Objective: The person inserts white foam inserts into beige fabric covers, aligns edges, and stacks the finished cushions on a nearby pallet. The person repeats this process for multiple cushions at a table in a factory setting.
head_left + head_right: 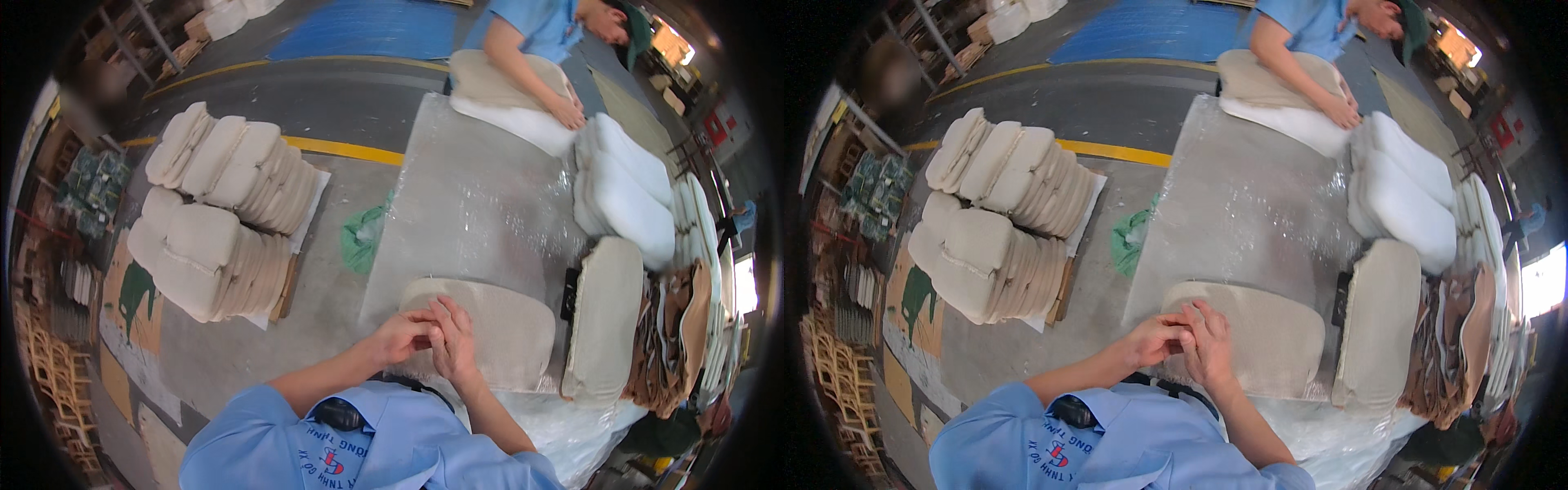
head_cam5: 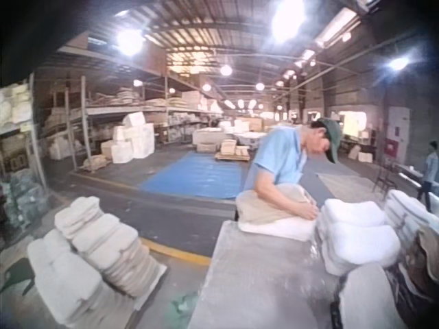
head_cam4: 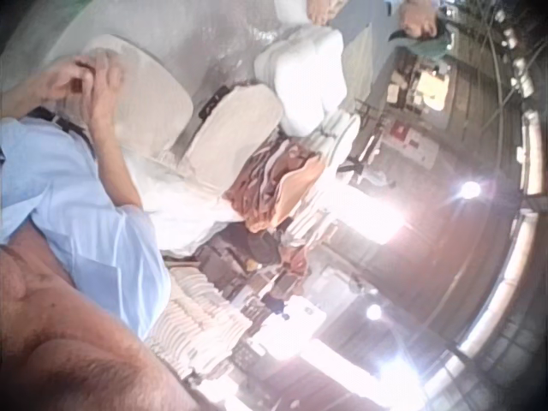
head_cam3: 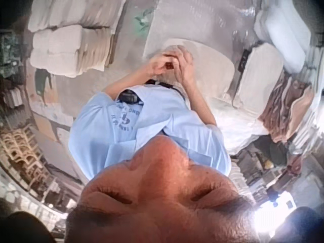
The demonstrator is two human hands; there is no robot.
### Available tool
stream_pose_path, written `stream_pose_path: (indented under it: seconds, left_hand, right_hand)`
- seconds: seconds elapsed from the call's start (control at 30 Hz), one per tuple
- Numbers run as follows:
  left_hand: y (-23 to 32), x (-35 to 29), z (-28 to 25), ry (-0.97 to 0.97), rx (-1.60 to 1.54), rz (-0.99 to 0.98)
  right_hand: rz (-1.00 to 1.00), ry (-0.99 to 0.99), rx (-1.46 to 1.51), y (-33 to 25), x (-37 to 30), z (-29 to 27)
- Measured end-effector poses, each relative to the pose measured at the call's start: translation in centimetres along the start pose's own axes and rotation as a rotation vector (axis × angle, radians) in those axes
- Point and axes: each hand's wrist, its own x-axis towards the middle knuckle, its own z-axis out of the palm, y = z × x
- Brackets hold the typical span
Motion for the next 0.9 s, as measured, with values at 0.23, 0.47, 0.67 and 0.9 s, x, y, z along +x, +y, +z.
stream_pose_path:
  seconds: [0.23, 0.47, 0.67, 0.9]
  left_hand:
    - [9.6, 2.6, -13.1, 0.618, 0.197, 0.448]
    - [16.2, 15.4, -25.1, 0.89, 0.803, 0.484]
    - [17.5, 27.3, -28.7, 0.461, 1.591, -0.403]
    - [17.4, 28.8, -29.9, 0.375, 1.113, -0.39]
  right_hand:
    - [0.32, 0.052, -0.237, 4.5, 2.0, 0.6]
    - [0.408, -0.133, -0.701, 8.7, 1.1, 4.1]
    - [0.42, -0.106, -0.714, 9.4, 0.9, 4.0]
    - [0.53, -0.223, -0.636, 10.0, 3.0, 3.6]
